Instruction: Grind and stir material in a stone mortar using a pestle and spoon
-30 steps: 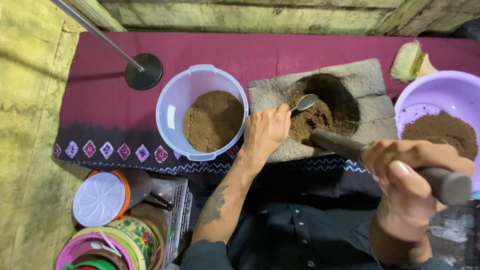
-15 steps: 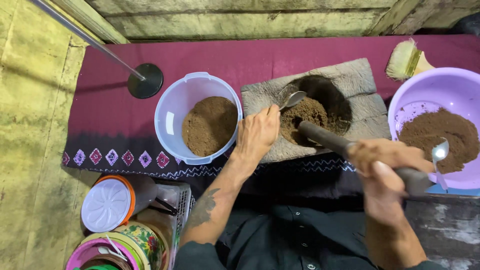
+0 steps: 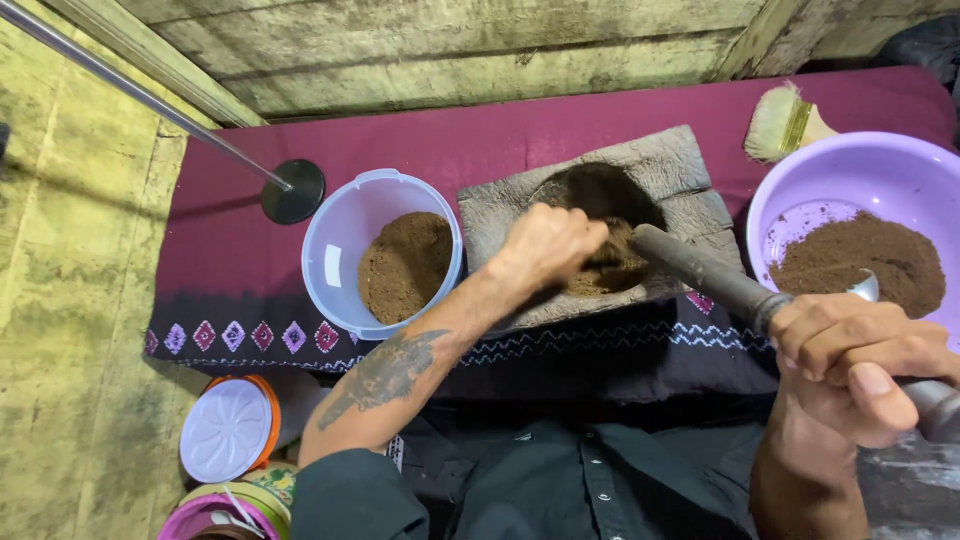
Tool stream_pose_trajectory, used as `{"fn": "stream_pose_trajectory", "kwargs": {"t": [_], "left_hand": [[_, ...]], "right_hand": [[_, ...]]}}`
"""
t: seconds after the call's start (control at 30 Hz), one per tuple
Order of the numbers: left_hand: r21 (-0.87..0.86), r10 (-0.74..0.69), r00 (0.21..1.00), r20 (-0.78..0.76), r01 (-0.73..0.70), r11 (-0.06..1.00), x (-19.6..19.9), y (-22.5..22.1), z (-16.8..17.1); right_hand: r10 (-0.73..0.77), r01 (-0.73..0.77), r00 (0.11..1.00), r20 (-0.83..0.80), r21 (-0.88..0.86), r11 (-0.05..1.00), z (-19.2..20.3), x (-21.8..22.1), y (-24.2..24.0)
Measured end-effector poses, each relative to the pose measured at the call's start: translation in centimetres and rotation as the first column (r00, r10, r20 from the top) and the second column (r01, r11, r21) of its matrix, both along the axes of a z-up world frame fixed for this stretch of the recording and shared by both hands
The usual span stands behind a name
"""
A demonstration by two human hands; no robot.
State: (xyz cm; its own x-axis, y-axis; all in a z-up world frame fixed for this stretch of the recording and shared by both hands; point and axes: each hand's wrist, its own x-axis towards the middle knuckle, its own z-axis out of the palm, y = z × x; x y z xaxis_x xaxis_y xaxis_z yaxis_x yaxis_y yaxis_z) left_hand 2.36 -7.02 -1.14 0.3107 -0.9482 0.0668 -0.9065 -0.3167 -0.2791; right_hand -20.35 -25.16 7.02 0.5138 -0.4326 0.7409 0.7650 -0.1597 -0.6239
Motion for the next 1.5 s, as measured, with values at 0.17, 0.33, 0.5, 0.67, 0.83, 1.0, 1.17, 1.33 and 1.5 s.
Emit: {"fn": "stream_pose_trajectory", "kwargs": {"t": [0.17,0.33,0.5,0.67,0.83,1.0,1.17,1.33,1.5], "left_hand": [[0.073,-0.039,0.999,0.003,0.039,0.997,-3.1,2.3,2.1],[0.021,0.094,0.942,0.322,-0.106,0.994,-1.7,4.2,2.9],[0.04,0.246,0.962,0.121,-0.252,0.967,-0.4,2.0,0.0],[0.361,0.442,0.778,-0.445,-0.296,0.884,-1.0,1.0,4.3],[0.506,0.56,0.593,-0.578,-0.277,0.817,1.0,0.2,6.0],[0.449,0.544,0.317,-0.777,-0.328,0.831,1.4,2.2,4.9],[0.131,0.408,0.627,-0.663,-0.439,0.889,-0.4,4.2,4.4],[-0.024,0.329,0.731,-0.598,-0.427,0.904,-2.7,5.5,4.0],[0.06,0.317,0.848,-0.424,-0.323,0.945,-5.6,4.6,4.9]], "right_hand": [[0.017,-0.017,1.0,-0.014,0.012,1.0,0.2,0.1,-0.1],[0.052,-0.052,0.999,0.015,-0.001,0.999,-0.2,-0.2,-0.2],[0.025,-0.026,0.998,0.058,0.014,1.0,0.0,-0.1,0.3],[0.027,-0.028,0.999,-0.017,-0.03,0.999,0.7,-0.2,0.6],[0.03,-0.031,0.998,-0.046,-0.007,1.0,1.8,0.2,1.4],[0.076,-0.076,0.996,-0.056,0.002,0.997,0.0,0.1,0.2],[0.087,-0.087,0.996,-0.004,0.013,0.996,-0.9,0.5,-0.1],[0.073,-0.073,0.997,-0.025,0.012,0.997,-0.5,0.6,-0.1],[0.071,-0.071,0.997,-0.037,0.012,0.997,-0.5,0.4,0.1]]}}
